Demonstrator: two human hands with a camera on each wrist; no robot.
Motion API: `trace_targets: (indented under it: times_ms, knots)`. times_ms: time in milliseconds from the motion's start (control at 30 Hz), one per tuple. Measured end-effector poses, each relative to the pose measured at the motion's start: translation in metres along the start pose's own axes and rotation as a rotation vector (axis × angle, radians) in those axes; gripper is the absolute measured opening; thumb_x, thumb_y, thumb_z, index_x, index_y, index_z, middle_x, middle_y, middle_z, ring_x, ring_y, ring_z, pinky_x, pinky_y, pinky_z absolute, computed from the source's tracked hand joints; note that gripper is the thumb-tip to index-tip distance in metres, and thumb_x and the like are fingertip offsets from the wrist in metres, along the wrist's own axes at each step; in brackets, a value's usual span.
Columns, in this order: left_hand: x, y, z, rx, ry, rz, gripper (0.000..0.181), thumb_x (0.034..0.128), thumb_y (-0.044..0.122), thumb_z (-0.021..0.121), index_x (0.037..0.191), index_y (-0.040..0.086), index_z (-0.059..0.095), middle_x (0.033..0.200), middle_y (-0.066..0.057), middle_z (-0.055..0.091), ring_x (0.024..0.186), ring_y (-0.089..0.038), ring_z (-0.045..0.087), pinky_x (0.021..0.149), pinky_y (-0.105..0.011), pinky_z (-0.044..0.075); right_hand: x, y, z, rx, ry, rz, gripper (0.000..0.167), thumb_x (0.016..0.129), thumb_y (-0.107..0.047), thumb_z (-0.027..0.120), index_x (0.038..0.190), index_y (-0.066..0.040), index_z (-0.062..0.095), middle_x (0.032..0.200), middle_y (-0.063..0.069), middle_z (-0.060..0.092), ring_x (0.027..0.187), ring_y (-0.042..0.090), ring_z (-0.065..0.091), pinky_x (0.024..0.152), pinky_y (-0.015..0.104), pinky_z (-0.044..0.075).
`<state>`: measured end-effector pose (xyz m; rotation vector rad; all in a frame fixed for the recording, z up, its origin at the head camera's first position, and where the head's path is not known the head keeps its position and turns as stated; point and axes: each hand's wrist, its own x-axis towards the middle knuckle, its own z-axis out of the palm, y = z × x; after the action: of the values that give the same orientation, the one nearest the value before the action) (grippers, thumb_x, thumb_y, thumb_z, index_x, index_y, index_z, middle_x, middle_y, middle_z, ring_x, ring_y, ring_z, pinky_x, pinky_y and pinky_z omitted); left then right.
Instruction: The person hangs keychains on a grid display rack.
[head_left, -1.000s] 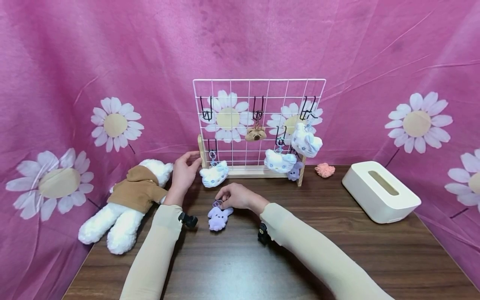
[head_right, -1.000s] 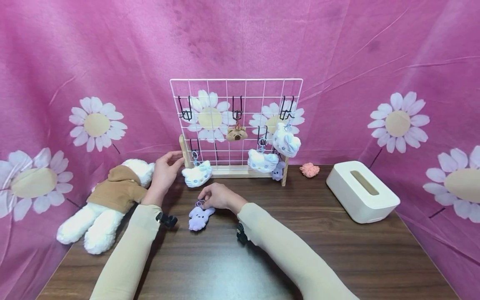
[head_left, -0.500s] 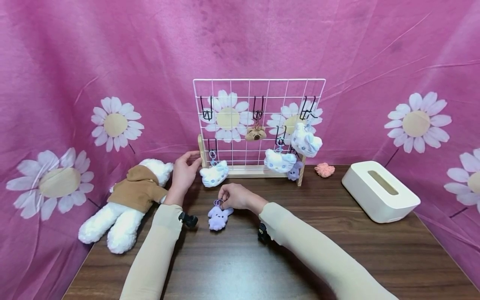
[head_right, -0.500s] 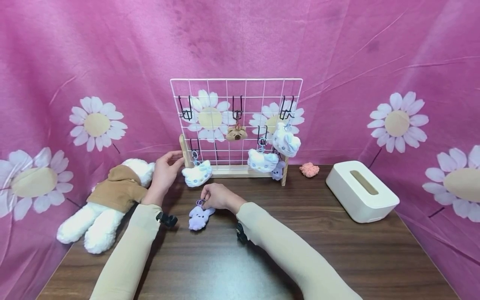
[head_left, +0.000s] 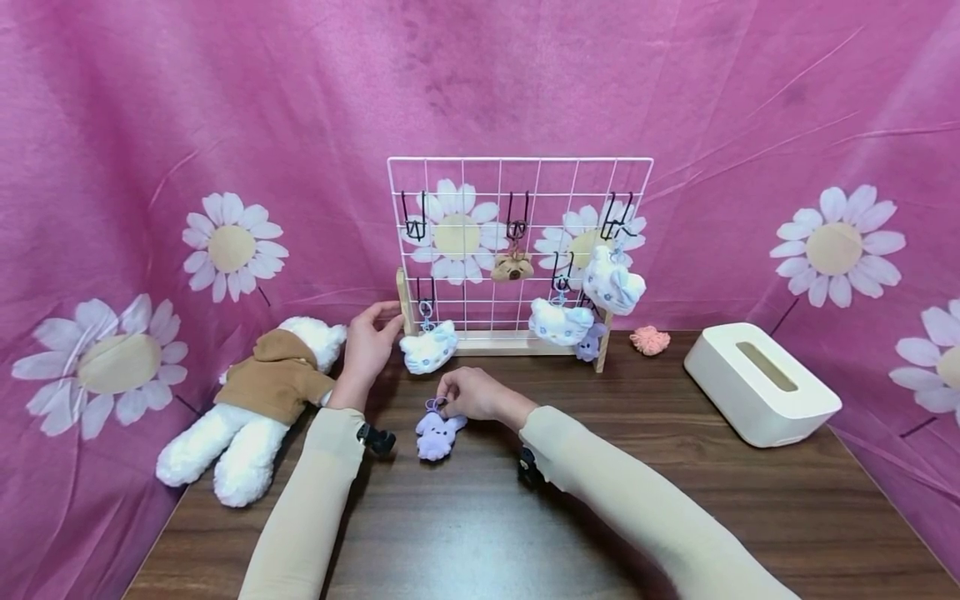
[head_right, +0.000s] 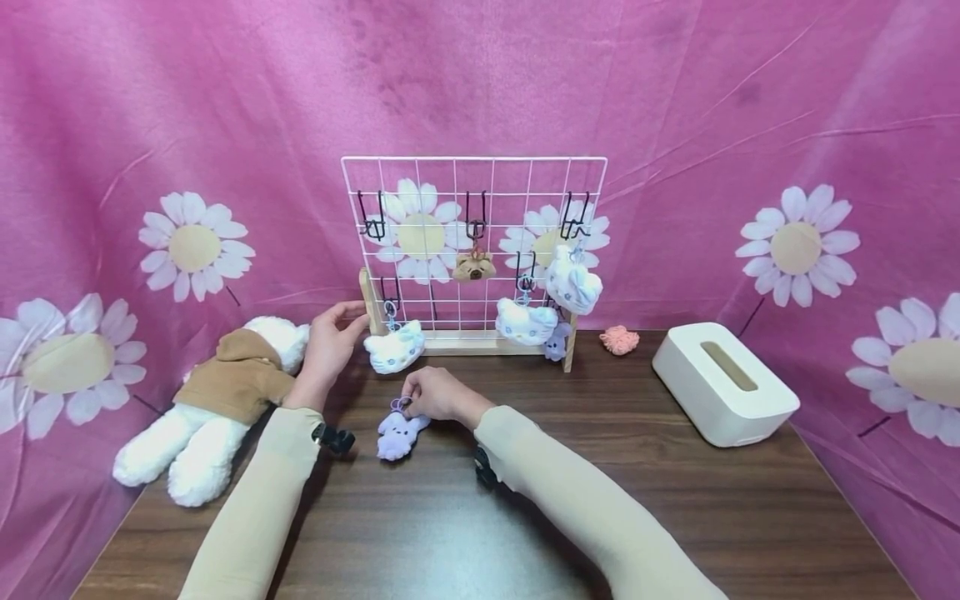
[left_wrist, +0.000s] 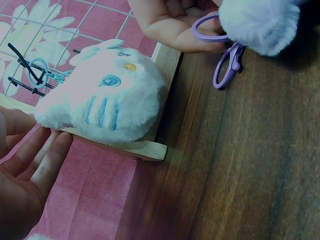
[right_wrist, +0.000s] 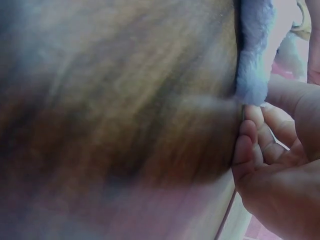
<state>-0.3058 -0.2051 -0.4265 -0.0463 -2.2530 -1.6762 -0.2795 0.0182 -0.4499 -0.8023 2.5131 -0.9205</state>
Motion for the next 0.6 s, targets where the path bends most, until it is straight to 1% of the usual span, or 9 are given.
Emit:
trace_targets:
  times_ms: [100,200,367,500,533,600]
  knots:
    - [0.000,0.000,0.000,-0.010,0.000,0.001,0.031,0.1104,0.004,0.068,0.140,-0.006,0.072,0.135,-0.030,0.076,0.120,-0.038,0.073,0.083,-0.012,0.067,-0.001,0.003,0.000,0.007,0.000,-0.018,0.009,0.096,-0.011,0.087,0.099,-0.012,0.079,0.084,-0.006,0.071,0.078,0.004,0.060,0.071,0.017,0.050]
    - [0.000,0.000,0.000,-0.016,-0.002,0.002,0.031,0.1102,0.003,0.068,0.140,-0.006,0.072,0.135,-0.031,0.076,0.120,-0.039,0.074,0.082,-0.011,0.066,-0.001,0.008,-0.001,0.046,0.007,-0.025,0.005,0.099,-0.014,0.086,0.101,-0.012,0.082,0.086,-0.005,0.074,0.080,0.004,0.062,0.073,0.019,0.052]
    - [-0.001,0.000,0.000,-0.011,0.000,-0.006,0.032,0.1105,0.005,0.069,0.141,-0.005,0.072,0.136,-0.030,0.076,0.120,-0.040,0.074,0.081,-0.010,0.065,-0.004,0.012,-0.003,0.104,0.017,-0.016,0.003,0.104,-0.017,0.081,0.103,-0.015,0.084,0.092,-0.004,0.077,0.085,0.006,0.064,0.079,0.021,0.055]
    - [0.000,0.000,0.000,-0.019,-0.003,-0.015,0.032,0.1108,0.006,0.069,0.141,-0.005,0.072,0.136,-0.030,0.076,0.119,-0.039,0.074,0.081,-0.010,0.066,-0.006,0.010,-0.005,0.091,0.017,-0.012,0.005,0.105,-0.015,0.080,0.103,-0.015,0.085,0.093,-0.003,0.079,0.086,0.006,0.065,0.080,0.022,0.056]
    - [0.000,0.000,0.000,-0.017,-0.002,-0.017,0.032,0.1108,0.006,0.069,0.141,-0.005,0.072,0.136,-0.030,0.076,0.119,-0.038,0.074,0.081,-0.010,0.065,-0.006,0.011,-0.005,0.075,0.016,-0.024,0.006,0.105,-0.016,0.080,0.103,-0.016,0.085,0.093,-0.003,0.080,0.085,0.006,0.065,0.079,0.022,0.056]
    - [0.000,0.000,-0.001,-0.010,0.000,-0.019,0.031,0.1108,0.006,0.069,0.140,-0.004,0.072,0.136,-0.030,0.076,0.119,-0.037,0.074,0.081,-0.011,0.066,0.000,0.019,-0.002,0.011,0.025,-0.053,0.007,0.105,-0.016,0.080,0.103,-0.016,0.086,0.094,-0.004,0.081,0.085,0.007,0.066,0.078,0.022,0.057]
